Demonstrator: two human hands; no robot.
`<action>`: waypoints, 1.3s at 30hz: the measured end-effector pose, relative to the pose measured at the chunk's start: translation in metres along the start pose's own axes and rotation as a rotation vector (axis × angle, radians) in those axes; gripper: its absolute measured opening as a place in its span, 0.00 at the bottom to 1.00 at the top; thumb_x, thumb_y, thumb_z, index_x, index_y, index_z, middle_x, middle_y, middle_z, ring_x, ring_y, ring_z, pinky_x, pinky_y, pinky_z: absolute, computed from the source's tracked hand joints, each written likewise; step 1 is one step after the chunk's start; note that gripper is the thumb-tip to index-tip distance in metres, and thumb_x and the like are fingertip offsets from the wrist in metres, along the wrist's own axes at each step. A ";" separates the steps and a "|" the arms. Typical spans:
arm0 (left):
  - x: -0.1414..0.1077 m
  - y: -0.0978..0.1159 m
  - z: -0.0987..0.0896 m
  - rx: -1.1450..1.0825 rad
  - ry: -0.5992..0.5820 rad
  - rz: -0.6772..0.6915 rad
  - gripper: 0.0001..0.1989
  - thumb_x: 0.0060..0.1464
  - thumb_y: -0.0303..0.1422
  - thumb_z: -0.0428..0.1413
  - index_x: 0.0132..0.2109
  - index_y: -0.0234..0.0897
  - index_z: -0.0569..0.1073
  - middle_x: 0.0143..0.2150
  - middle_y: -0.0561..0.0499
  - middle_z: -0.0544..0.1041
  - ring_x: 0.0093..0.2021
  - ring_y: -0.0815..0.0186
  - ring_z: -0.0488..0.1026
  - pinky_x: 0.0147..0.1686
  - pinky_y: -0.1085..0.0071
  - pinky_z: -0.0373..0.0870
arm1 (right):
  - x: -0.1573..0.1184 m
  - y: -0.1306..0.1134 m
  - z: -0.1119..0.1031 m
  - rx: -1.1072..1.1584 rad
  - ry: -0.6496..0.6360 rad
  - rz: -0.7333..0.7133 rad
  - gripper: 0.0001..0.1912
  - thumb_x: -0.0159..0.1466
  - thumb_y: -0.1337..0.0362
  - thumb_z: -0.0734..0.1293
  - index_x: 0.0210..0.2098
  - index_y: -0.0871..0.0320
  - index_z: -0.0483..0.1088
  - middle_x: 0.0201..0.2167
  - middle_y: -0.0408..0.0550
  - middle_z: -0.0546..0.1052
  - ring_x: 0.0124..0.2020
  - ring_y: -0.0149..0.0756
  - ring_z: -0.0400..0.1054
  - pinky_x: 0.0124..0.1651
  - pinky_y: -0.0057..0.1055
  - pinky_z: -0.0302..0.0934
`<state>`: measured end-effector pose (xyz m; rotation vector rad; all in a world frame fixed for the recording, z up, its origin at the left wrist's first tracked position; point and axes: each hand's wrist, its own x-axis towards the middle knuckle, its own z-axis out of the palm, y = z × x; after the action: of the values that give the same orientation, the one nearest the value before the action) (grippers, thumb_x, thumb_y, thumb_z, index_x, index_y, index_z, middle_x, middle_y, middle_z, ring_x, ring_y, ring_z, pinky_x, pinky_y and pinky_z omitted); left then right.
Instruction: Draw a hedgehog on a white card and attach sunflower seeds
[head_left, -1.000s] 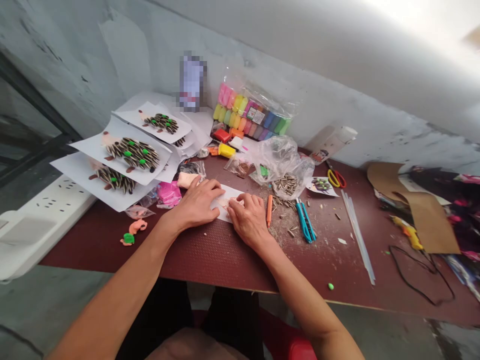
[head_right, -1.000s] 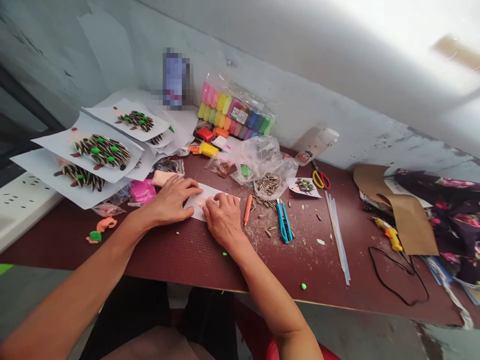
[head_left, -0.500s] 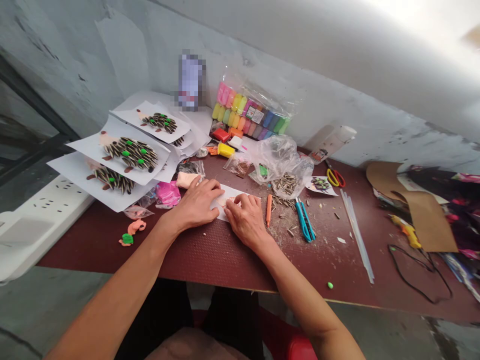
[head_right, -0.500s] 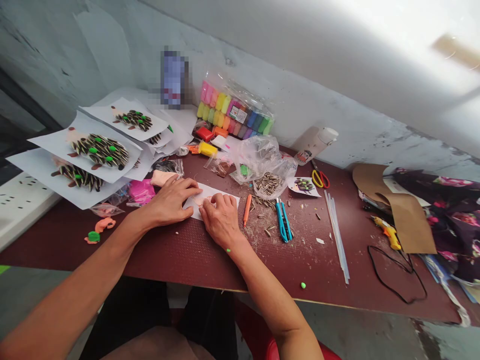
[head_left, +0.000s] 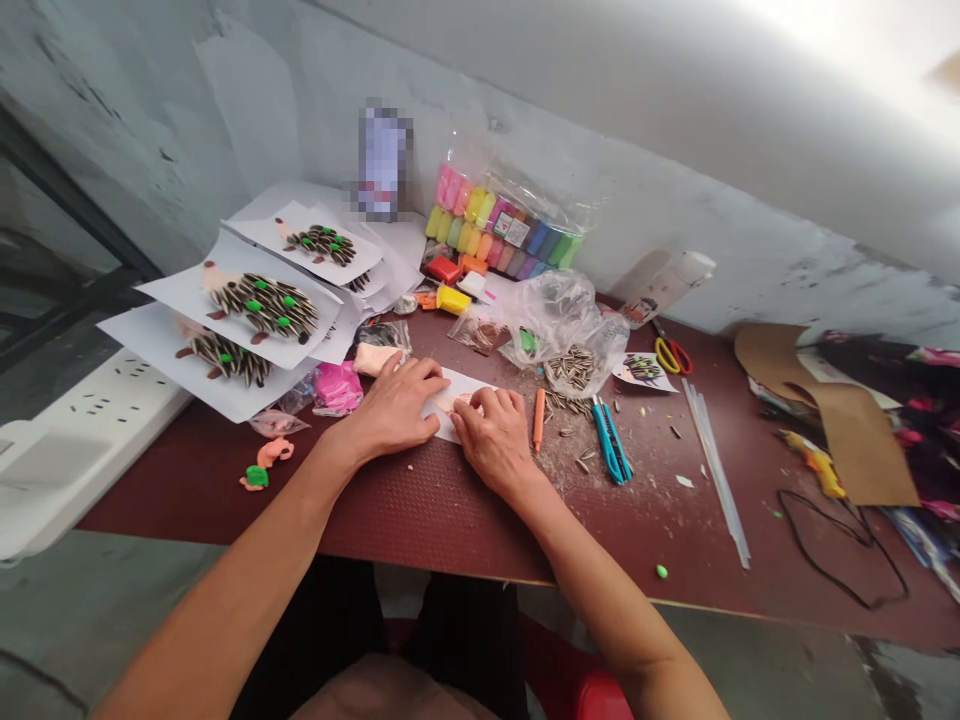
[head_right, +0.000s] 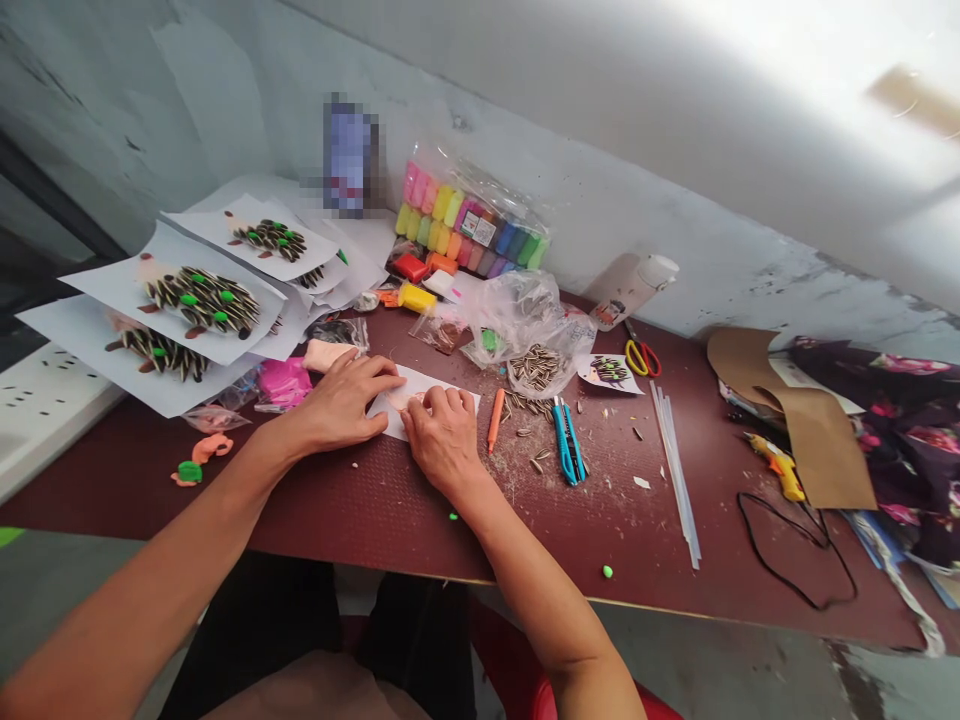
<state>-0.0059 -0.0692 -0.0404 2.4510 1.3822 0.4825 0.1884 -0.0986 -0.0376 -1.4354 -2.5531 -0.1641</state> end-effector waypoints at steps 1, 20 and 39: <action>0.000 0.000 0.000 -0.001 0.001 0.002 0.20 0.52 0.31 0.52 0.51 0.38 0.78 0.52 0.43 0.75 0.55 0.51 0.71 0.68 0.42 0.54 | 0.000 -0.001 0.000 -0.009 0.002 -0.001 0.14 0.75 0.59 0.61 0.44 0.56 0.77 0.41 0.51 0.75 0.41 0.41 0.62 0.50 0.40 0.49; 0.000 0.000 0.000 -0.009 0.003 -0.002 0.20 0.51 0.31 0.53 0.51 0.40 0.79 0.51 0.44 0.75 0.55 0.50 0.71 0.68 0.41 0.54 | -0.001 0.005 0.003 0.087 0.033 0.064 0.13 0.74 0.61 0.61 0.47 0.54 0.77 0.41 0.51 0.74 0.42 0.41 0.62 0.49 0.39 0.51; 0.000 0.000 0.000 -0.017 -0.010 -0.001 0.20 0.52 0.31 0.53 0.52 0.41 0.78 0.52 0.44 0.75 0.55 0.50 0.71 0.69 0.42 0.53 | 0.001 0.002 0.001 0.074 0.048 0.034 0.14 0.75 0.60 0.60 0.51 0.54 0.77 0.43 0.52 0.74 0.43 0.41 0.62 0.51 0.39 0.51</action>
<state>-0.0060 -0.0693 -0.0401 2.4361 1.3703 0.4792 0.1898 -0.0969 -0.0382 -1.4295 -2.4682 -0.0971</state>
